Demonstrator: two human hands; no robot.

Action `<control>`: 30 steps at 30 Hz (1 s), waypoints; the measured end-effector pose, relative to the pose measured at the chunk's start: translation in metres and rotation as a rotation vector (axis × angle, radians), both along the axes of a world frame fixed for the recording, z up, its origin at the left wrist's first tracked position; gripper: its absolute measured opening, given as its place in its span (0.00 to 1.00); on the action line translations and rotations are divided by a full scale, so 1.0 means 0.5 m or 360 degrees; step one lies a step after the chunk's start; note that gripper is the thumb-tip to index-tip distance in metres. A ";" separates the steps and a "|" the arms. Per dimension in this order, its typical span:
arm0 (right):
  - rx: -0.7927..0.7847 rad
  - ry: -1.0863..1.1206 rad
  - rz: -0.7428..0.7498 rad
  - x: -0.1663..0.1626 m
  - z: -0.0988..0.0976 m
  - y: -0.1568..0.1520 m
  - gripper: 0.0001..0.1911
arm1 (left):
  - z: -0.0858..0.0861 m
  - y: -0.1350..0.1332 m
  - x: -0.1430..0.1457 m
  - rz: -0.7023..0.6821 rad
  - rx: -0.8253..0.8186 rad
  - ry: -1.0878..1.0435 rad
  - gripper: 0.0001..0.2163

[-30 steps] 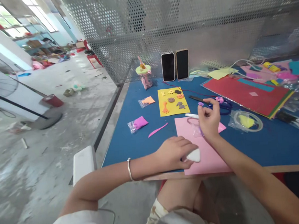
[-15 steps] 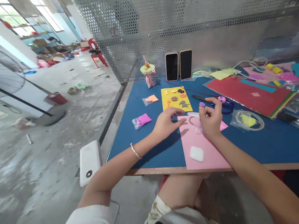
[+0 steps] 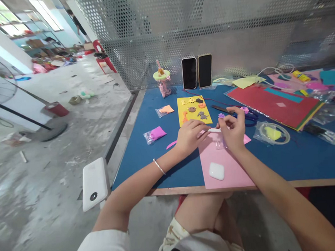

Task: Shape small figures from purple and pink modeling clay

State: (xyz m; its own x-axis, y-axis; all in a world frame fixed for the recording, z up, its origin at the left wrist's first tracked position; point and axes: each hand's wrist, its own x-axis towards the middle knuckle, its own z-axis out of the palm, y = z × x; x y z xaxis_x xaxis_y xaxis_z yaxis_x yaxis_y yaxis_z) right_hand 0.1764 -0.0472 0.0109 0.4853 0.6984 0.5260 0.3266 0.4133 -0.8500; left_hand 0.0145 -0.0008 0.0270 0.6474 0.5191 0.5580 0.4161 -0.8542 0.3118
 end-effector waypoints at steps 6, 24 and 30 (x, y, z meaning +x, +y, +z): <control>0.0049 -0.0194 -0.0084 0.015 0.003 0.007 0.14 | -0.005 -0.036 -0.051 -0.0101 0.0339 0.0622 0.10; 0.0483 0.0350 -0.0905 0.270 0.026 0.034 0.12 | 0.035 0.163 0.357 -0.0050 -0.0375 0.0583 0.09; 0.0460 0.0237 -0.0947 0.282 0.007 0.055 0.14 | -0.001 0.190 0.448 0.0046 -0.0563 0.0603 0.13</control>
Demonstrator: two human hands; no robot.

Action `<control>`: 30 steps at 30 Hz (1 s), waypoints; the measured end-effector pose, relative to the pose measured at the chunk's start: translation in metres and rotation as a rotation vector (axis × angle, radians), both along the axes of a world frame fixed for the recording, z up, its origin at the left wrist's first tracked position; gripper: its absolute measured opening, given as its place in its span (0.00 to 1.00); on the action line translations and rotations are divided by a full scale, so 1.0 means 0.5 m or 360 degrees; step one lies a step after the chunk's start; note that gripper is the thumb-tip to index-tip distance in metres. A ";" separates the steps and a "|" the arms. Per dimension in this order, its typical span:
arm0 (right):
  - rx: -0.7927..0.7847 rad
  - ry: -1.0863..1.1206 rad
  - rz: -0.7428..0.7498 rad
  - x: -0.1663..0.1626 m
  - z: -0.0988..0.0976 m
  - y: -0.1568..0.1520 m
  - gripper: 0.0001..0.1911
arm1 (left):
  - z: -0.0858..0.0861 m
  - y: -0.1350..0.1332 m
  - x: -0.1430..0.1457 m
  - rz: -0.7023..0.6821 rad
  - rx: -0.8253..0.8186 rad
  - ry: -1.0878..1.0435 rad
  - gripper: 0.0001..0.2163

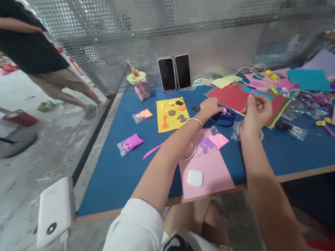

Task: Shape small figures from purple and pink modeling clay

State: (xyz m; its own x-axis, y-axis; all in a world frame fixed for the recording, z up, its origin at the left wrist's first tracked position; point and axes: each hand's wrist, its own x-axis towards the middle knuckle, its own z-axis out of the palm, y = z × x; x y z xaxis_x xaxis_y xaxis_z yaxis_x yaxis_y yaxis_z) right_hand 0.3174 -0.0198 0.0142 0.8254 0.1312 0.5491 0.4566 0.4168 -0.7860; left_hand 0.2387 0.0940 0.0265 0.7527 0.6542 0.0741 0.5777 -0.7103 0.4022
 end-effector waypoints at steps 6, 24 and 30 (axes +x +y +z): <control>0.0009 -0.0013 0.0037 0.002 -0.002 0.005 0.14 | -0.010 -0.007 0.022 0.0000 -0.0104 -0.0107 0.09; -0.0797 0.0048 0.1673 -0.158 0.002 -0.021 0.20 | 0.066 -0.063 -0.411 0.0263 -0.0877 -0.1258 0.13; -0.1244 -0.0425 0.2019 -0.214 -0.011 -0.046 0.15 | 0.015 -0.081 -0.479 0.0364 -0.0877 -0.1268 0.16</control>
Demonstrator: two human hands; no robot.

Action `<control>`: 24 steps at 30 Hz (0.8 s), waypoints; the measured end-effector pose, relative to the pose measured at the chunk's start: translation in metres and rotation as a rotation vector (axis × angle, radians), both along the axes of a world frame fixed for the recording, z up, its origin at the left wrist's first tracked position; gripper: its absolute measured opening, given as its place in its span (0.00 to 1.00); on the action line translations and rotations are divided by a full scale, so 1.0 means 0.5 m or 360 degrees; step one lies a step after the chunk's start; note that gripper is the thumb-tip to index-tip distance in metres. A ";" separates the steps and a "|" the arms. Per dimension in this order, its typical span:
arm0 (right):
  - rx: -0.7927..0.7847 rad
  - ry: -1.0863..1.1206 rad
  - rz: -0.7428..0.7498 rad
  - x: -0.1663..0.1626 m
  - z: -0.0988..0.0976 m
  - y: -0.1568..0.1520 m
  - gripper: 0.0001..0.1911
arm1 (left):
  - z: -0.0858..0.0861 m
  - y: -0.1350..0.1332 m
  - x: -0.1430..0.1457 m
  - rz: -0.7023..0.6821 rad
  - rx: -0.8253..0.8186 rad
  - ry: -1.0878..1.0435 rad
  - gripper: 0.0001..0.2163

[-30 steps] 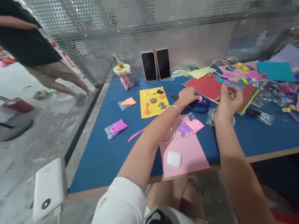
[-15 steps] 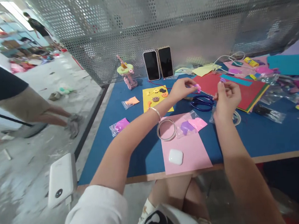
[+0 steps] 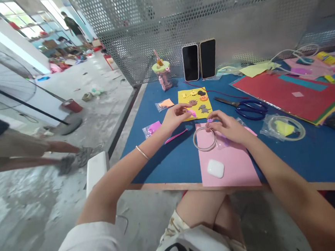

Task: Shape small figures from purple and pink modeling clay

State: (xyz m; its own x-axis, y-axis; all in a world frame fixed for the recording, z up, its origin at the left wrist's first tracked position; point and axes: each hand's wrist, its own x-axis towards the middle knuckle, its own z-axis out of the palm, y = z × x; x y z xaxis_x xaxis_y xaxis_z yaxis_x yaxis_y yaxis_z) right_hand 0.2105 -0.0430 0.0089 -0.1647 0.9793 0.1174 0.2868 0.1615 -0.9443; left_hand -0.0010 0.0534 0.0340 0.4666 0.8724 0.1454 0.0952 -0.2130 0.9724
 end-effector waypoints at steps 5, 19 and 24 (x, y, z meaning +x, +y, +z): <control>-0.0136 0.0053 0.0053 -0.001 0.008 -0.007 0.17 | -0.030 -0.012 -0.003 -0.0040 0.0078 0.0150 0.12; -0.0083 0.0225 -0.0081 -0.006 -0.008 0.006 0.18 | -0.076 -0.035 0.036 0.0069 0.0523 0.0571 0.06; -0.0102 0.0188 -0.0068 -0.011 -0.010 0.007 0.16 | -0.074 -0.036 0.028 0.0098 0.0744 0.0825 0.07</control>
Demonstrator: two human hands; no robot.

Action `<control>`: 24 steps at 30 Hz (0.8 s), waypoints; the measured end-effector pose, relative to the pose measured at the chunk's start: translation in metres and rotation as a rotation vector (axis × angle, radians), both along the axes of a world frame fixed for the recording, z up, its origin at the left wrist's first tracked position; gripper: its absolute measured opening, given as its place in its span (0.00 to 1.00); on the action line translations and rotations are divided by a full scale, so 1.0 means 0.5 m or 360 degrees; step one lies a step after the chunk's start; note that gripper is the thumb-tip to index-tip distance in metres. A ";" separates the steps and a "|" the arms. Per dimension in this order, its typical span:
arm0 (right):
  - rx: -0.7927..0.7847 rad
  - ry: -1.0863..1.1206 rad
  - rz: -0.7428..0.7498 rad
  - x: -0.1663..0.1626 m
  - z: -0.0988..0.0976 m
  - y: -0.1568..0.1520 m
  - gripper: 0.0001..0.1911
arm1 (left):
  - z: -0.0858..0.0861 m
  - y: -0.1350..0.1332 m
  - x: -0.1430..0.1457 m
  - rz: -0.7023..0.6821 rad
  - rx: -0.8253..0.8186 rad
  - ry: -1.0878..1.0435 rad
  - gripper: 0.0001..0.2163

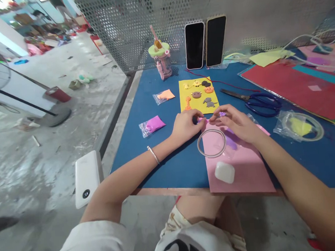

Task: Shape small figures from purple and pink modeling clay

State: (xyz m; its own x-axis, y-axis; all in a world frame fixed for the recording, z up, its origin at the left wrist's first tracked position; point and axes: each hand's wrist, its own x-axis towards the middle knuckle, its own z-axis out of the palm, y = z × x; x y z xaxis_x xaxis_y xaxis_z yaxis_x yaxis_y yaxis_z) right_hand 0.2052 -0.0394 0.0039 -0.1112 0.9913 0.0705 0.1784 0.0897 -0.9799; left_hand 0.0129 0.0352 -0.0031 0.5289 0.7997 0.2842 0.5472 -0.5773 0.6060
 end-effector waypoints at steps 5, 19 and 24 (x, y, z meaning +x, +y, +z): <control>-0.0006 -0.0019 -0.0014 -0.001 -0.001 0.000 0.16 | 0.006 0.014 -0.023 -0.0047 0.0093 0.0128 0.09; 0.0045 -0.0052 -0.0028 0.002 0.001 -0.001 0.16 | 0.009 0.018 -0.036 -0.0358 0.0203 0.0230 0.15; 0.0137 -0.0245 -0.0161 0.001 0.000 0.000 0.16 | 0.007 0.015 -0.031 -0.0349 0.0166 0.0211 0.11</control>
